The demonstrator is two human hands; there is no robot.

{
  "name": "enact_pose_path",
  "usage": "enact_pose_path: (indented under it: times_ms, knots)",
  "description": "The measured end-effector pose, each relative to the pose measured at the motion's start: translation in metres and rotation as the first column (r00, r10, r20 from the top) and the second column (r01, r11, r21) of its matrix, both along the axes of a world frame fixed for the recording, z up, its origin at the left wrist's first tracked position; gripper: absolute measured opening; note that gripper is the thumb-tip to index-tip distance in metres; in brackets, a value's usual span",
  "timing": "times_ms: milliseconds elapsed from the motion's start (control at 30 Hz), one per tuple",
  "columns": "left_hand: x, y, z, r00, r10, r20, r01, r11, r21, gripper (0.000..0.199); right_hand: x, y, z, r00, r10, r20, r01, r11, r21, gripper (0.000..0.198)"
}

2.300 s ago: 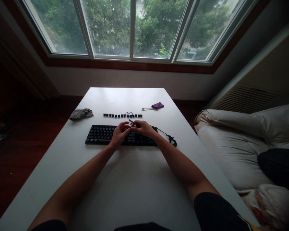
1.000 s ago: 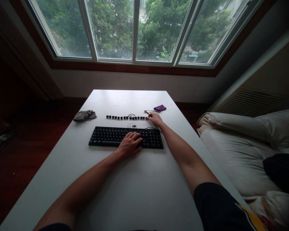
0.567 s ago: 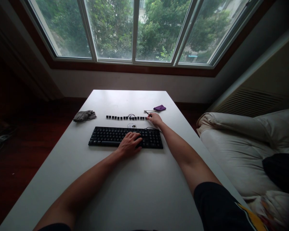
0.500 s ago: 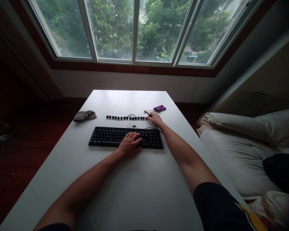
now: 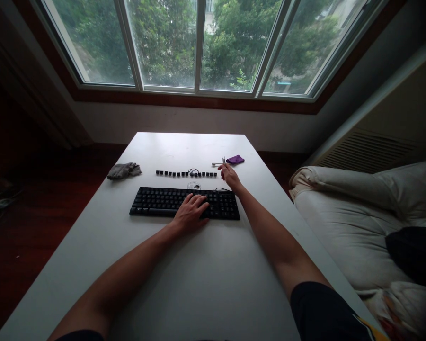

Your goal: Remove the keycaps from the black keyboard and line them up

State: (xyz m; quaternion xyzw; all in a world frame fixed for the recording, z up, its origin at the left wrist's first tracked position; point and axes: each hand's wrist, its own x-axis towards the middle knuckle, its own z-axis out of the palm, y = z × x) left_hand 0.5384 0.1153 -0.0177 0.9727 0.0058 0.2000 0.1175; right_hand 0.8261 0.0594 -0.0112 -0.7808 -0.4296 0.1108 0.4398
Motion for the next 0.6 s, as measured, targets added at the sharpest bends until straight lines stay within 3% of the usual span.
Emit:
enact_pose_path:
  times_ms: [100, 233, 400, 600]
  knots:
    - [0.001, -0.001, 0.001, 1.0, 0.015, 0.01, -0.015, 1.0, -0.009, 0.051, -0.018, -0.01, 0.007, 0.993, 0.056, -0.099, -0.042, 0.989, 0.141, 0.053]
    - [0.001, -0.001, 0.001, 1.0, 0.021, 0.02, -0.02, 1.0, -0.022, 0.049, -0.028, -0.022, 0.01, 0.983, 0.119, -0.141, -0.101, 0.987, 0.124, 0.047]
    - [0.002, 0.001, 0.001, 1.0, 0.022, 0.02, -0.022, 1.0, 0.01, 0.046, -0.024, -0.026, 0.007, 0.952, 0.197, -0.235, -0.148, 0.967, 0.208, 0.043]
    - [0.002, 0.001, 0.005, 1.0, 0.012, -0.009, -0.011, 0.998, 0.059, 0.043, -0.023, -0.029, 0.01, 0.957, 0.198, -0.209, -0.185, 0.979, 0.081, 0.037]
